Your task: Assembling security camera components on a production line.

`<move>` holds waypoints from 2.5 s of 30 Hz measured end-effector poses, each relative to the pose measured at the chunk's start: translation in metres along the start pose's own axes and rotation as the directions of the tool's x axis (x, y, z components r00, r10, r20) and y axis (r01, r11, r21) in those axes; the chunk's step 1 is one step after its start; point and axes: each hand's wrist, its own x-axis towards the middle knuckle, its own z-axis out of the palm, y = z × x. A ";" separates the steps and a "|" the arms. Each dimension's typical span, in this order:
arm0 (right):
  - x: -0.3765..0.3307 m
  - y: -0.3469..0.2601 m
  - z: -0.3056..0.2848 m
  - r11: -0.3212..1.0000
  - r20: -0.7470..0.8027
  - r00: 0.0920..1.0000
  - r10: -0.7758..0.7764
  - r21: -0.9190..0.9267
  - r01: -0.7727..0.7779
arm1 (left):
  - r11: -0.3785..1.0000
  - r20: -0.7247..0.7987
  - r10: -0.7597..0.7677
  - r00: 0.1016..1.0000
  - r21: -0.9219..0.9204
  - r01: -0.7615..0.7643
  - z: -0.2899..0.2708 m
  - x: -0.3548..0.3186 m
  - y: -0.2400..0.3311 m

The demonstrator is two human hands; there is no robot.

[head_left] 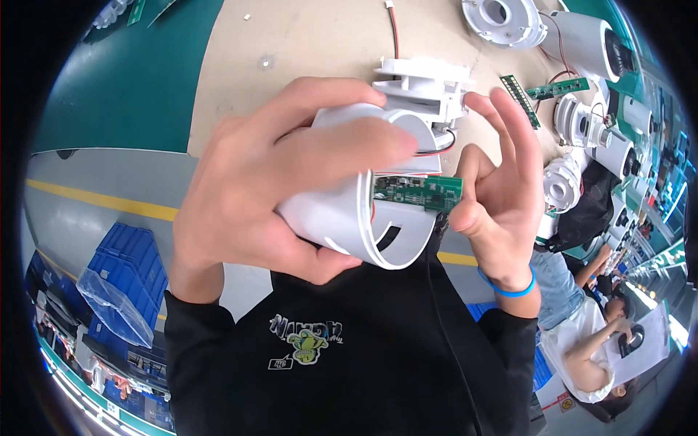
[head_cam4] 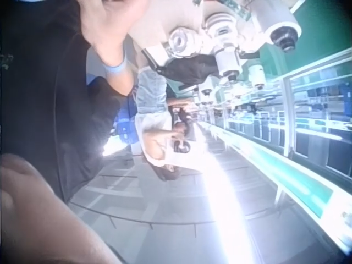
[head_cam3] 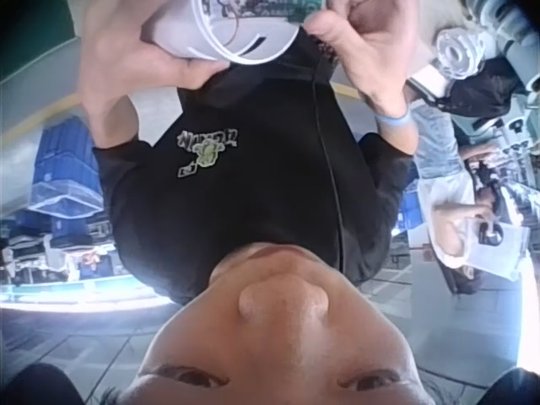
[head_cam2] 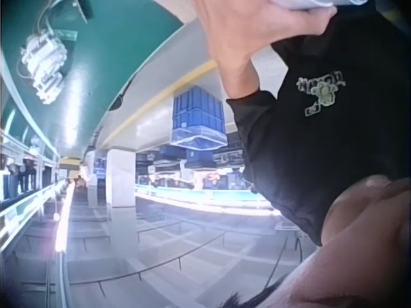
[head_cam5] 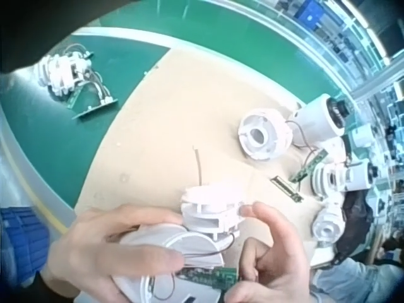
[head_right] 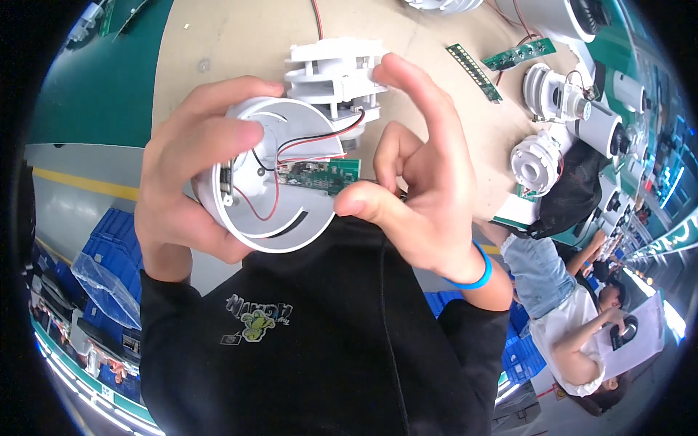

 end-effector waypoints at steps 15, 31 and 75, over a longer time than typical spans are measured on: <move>0.044 0.024 0.000 0.967 0.023 0.998 0.050 -0.252 -0.042 | 0.978 0.157 -0.181 0.971 0.133 0.161 -0.034 0.012 0.009; 0.055 0.012 0.017 0.859 0.000 0.969 -0.246 -0.464 0.217 | 0.556 0.591 -0.267 0.761 0.739 -0.380 -0.021 0.051 0.046; 0.117 -0.151 0.080 0.132 0.609 0.658 -0.443 -0.682 0.720 | 0.731 -0.026 0.367 0.930 0.626 -0.271 -0.058 0.017 0.009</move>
